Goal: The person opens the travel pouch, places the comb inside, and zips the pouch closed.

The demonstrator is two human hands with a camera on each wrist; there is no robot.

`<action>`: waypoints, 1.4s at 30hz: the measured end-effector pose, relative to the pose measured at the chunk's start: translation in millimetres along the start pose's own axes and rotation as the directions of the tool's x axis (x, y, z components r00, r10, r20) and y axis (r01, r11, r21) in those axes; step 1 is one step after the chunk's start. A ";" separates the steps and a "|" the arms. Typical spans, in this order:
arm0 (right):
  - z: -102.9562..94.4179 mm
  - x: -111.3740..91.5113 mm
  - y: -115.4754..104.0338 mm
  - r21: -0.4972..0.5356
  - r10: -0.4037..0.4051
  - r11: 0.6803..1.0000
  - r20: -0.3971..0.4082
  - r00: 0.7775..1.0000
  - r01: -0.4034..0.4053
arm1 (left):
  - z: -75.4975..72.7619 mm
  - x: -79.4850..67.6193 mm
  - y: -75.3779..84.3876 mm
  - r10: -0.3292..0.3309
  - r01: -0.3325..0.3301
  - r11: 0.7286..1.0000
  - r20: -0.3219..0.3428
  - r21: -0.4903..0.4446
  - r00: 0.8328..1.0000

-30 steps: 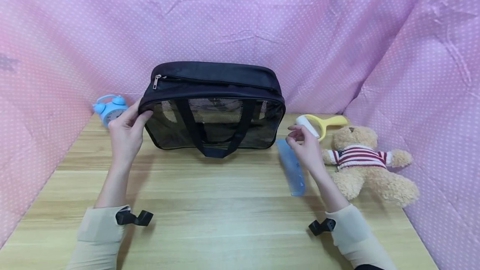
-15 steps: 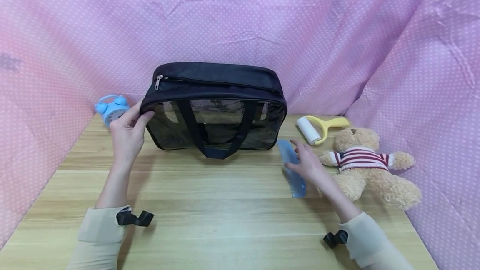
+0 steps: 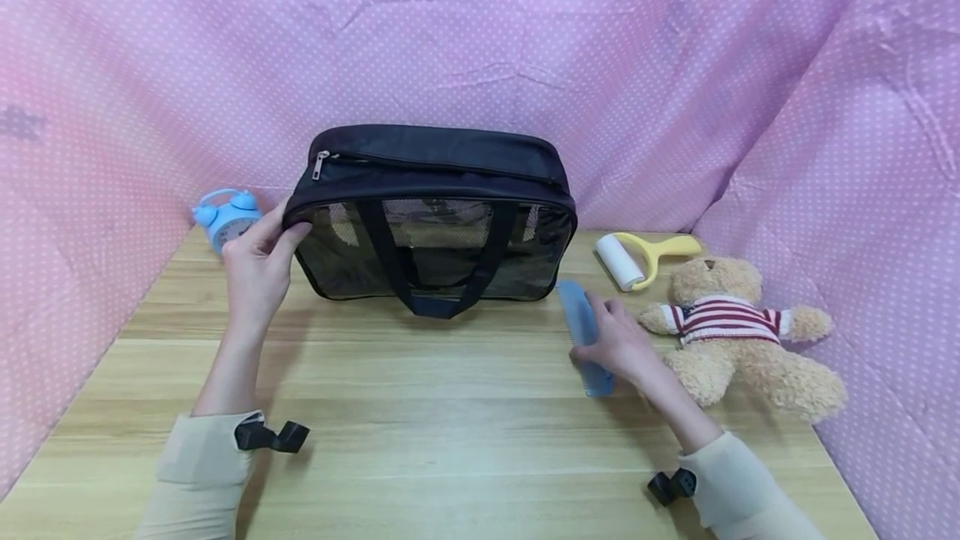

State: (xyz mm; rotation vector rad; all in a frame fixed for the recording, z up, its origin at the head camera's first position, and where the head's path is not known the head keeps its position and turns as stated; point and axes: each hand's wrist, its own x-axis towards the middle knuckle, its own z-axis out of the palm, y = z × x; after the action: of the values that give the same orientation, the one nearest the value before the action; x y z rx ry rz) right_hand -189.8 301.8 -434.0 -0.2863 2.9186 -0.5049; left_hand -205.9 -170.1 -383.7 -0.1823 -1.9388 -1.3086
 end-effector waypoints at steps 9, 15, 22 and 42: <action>0.6 -1.2 -3.6 -0.046 0.005 0.999 0.016 1.000 -0.005 | -1.1 0.1 -0.8 0.000 0.001 1.000 0.011 -0.016 1.000; -0.1 -1.0 -2.2 -0.058 0.037 0.998 0.031 0.999 -0.035 | -2.3 0.7 -0.3 0.012 -0.012 1.000 0.016 -0.018 1.000; -4.7 -2.2 -2.3 -0.054 0.078 0.996 0.076 0.994 -0.074 | -4.9 1.9 -1.7 0.024 -0.023 0.999 0.039 -0.027 0.999; -19.5 -6.0 3.8 -0.018 0.121 0.992 0.016 0.992 -0.121 | -12.3 0.1 0.1 -0.016 0.017 1.000 0.084 -0.010 0.996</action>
State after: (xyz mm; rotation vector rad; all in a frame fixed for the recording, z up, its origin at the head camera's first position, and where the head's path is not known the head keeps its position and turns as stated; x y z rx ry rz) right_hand -188.4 312.7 -416.4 -0.1138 2.9024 -0.4570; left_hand -199.5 -180.5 -381.3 -0.2307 -2.0078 -1.3415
